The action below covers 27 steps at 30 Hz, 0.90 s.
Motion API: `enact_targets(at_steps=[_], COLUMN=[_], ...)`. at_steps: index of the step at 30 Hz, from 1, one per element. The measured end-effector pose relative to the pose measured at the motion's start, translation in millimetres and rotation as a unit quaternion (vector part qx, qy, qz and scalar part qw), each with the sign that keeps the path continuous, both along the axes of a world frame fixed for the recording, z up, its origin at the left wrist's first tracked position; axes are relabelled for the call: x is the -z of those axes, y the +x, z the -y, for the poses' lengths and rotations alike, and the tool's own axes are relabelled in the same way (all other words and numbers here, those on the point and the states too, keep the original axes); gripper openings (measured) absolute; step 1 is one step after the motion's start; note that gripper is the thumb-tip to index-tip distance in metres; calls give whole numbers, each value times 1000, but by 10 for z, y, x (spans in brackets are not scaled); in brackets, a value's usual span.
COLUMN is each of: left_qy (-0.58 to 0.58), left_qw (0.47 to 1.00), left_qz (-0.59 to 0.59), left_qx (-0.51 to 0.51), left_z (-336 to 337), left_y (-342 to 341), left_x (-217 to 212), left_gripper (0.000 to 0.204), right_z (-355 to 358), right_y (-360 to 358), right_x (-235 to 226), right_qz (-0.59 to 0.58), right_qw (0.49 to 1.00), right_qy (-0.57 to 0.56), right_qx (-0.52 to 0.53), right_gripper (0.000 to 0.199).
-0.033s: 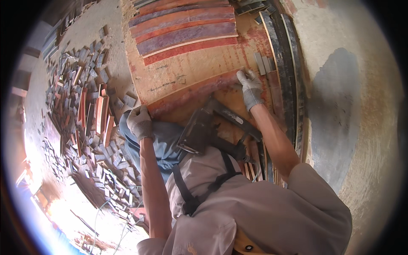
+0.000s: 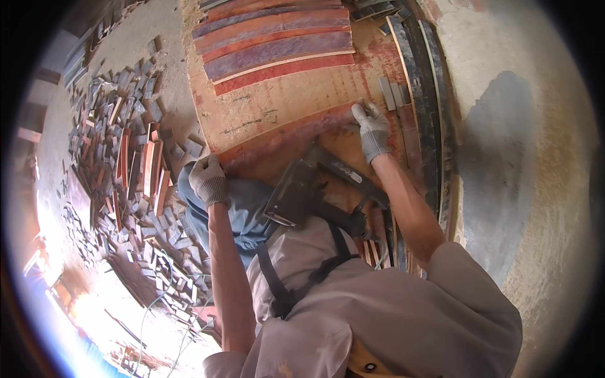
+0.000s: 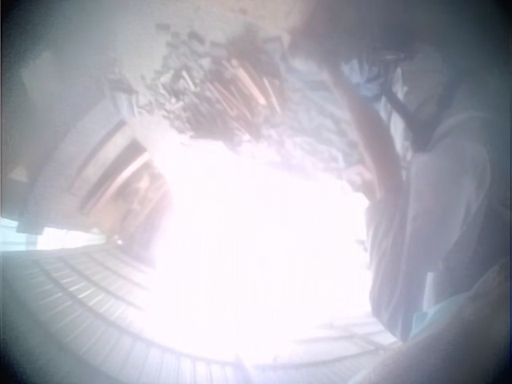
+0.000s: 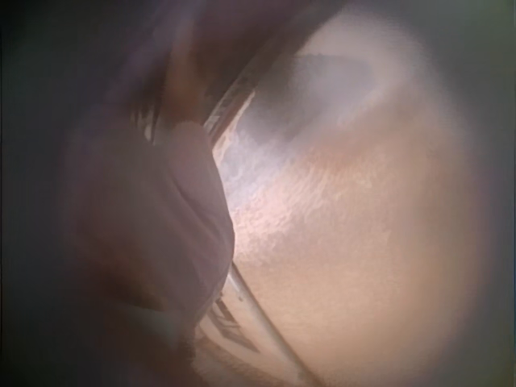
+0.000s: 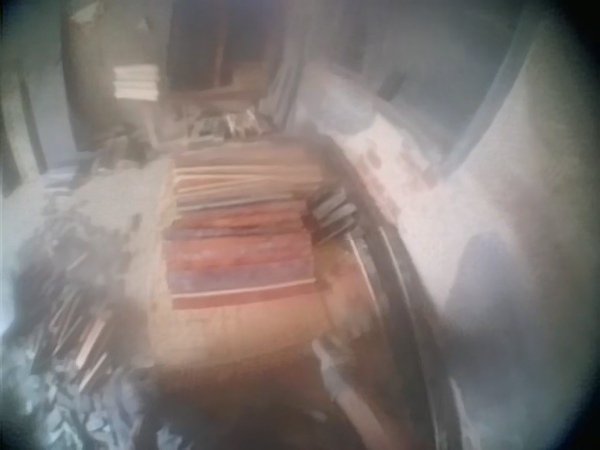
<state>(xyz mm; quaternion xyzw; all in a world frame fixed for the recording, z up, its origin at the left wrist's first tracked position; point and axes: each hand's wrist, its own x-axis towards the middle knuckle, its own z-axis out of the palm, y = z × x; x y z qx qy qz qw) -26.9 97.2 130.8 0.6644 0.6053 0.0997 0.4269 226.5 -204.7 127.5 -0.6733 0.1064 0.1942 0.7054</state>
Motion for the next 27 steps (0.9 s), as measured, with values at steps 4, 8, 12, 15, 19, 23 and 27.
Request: enact_targets(at_steps=[4,8,12,15,19,23,27], left_qy=[-34,-37,-15,-23,-46,-42,-51], left_qw=[999,997,995,996,995,995,987], left_qz=[20,73,97,86,88,81,150], left_qx=[-18,-5,-5,-10,-28,-38,-39], left_z=[-15,62,161,163,137,152,188], left_y=[-24,-26,-32,-56,-58,-41,-21], left_x=[-81,-112,-81,-46,-5,-35,-127], left_gripper=[31,30,34,37,42,42,36], right_z=[-53,-49,67,155,151,97,105], right_y=[-47,-35,-26,-40,-55,-72,-115], right_x=[36,98,124,102,46,-6,8], right_qz=[-14,50,74,74,52,74,46], right_qw=[1000,997,992,989,993,991,995], right_qy=[18,-61,-98,-126,-102,-110,-84], right_qx=[-1,0,-8,-22,-6,3,17], right_gripper=[24,26,30,34,33,30,28])
